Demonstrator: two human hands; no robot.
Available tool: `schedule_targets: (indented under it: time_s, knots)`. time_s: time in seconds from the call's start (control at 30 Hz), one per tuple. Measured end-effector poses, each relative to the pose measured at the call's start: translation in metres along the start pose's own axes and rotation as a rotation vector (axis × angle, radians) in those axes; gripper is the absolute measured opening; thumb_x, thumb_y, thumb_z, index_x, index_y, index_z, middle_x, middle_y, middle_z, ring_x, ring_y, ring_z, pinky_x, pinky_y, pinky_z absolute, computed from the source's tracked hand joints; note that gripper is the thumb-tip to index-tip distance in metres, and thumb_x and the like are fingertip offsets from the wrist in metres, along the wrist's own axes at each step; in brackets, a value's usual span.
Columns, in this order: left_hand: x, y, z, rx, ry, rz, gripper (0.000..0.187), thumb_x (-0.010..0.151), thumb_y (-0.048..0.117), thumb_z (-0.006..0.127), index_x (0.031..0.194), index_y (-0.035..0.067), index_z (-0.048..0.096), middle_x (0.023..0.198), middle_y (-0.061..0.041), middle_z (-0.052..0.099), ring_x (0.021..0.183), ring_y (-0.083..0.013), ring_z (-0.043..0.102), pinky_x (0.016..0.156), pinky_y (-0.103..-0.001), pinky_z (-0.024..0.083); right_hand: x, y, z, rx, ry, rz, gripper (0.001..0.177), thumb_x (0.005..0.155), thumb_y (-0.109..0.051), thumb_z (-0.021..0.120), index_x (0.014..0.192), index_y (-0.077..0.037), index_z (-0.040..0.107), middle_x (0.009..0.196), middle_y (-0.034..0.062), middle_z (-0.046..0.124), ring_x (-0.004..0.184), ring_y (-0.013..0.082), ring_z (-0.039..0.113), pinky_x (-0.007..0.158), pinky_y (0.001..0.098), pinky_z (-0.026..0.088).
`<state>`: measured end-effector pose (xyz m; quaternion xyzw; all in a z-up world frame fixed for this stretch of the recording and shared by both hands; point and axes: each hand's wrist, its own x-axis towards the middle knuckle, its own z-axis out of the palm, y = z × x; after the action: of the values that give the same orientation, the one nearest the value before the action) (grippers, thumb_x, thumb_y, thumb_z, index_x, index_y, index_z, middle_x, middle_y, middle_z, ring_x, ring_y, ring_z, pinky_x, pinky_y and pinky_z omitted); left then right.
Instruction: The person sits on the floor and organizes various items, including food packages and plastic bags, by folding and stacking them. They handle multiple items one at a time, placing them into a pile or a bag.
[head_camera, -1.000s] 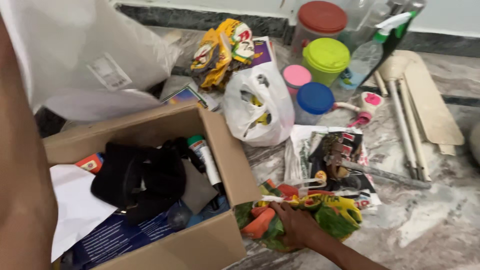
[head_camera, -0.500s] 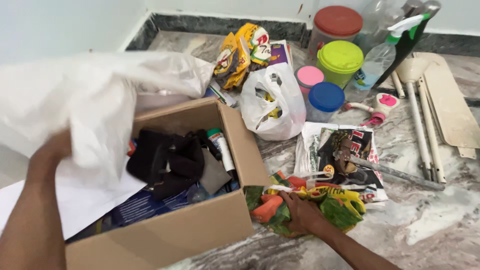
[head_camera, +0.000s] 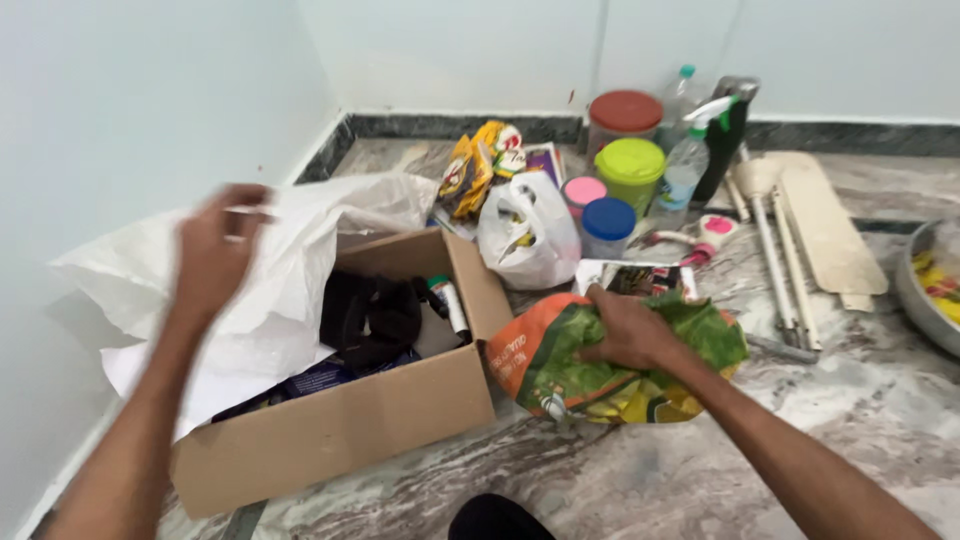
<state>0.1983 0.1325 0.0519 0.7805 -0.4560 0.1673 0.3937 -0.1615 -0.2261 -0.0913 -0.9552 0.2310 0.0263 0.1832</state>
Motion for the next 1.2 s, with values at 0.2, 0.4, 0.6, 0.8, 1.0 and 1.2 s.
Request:
schedule_targets:
  time_s: [0.2,0.4,0.6,0.8,1.0,1.2]
  knots:
    - [-0.036,0.109,0.144,-0.331,-0.296,-0.077,0.047,0.097,0.04,0.064,0.132,0.008,0.062,0.121,-0.011,0.074,0.109,-0.0212,0.071,0.093,-0.036,0.055,-0.048,0.011,-0.092,0.233,0.216,-0.052,0.087,0.071,-0.047,0.089,0.139,-0.007,0.053,0.132,0.0174,0.064,0.123,0.0306,0.061,0.103,0.0422,0.047]
    - [-0.047,0.186,0.263,-1.079,-0.457,-0.309,0.068,0.106,0.06,0.054,0.144,0.003,0.057,0.135,-0.015,0.062,0.119,-0.0203,0.062,0.096,-0.037,0.049,-0.105,0.015,-0.169,1.027,0.213,-0.036,0.065,0.079,-0.035,0.079,0.136,-0.016,0.054,0.117,0.0029,0.066,0.103,0.0161,0.065,0.086,0.036,0.053]
    - [-0.02,0.256,0.255,-1.15,-0.339,-0.435,0.056,0.102,0.056,0.055,0.115,0.004,0.071,0.104,-0.004,0.073,0.092,-0.0129,0.067,0.082,-0.032,0.054,-0.134,0.056,-0.207,1.078,0.412,-0.081,0.036,0.098,-0.044,0.067,0.113,-0.011,0.063,0.099,0.0028,0.062,0.082,0.0182,0.056,0.073,0.0367,0.049]
    - [0.013,0.285,0.225,-0.76,0.018,-0.197,0.049,0.108,0.045,0.056,0.097,-0.001,0.069,0.082,-0.005,0.067,0.075,-0.011,0.057,0.069,-0.031,0.047,-0.166,0.05,-0.246,-0.396,1.314,-0.076,0.019,0.091,-0.037,0.07,0.095,-0.019,0.069,0.101,0.0113,0.066,0.094,0.0277,0.062,0.079,0.048,0.048]
    - [0.023,0.328,0.185,-0.937,0.159,-0.034,0.041,0.103,0.043,0.057,0.11,0.003,0.067,0.093,0.001,0.07,0.086,-0.0083,0.061,0.078,-0.026,0.051,-0.181,0.045,-0.281,0.201,0.993,-0.031,0.025,0.103,-0.031,0.063,0.11,-0.007,0.066,0.08,0.0148,0.066,0.082,0.0315,0.065,0.08,0.0467,0.047]
    - [0.03,0.347,0.153,-1.137,0.001,-0.052,0.038,0.106,0.04,0.056,0.122,0.005,0.061,0.109,0.001,0.067,0.104,-0.0092,0.06,0.093,-0.025,0.048,-0.19,0.05,-0.301,0.115,0.968,-0.19,0.024,0.104,-0.024,0.058,0.119,-0.007,0.065,0.1,0.0177,0.071,0.088,0.0341,0.069,0.078,0.046,0.052]
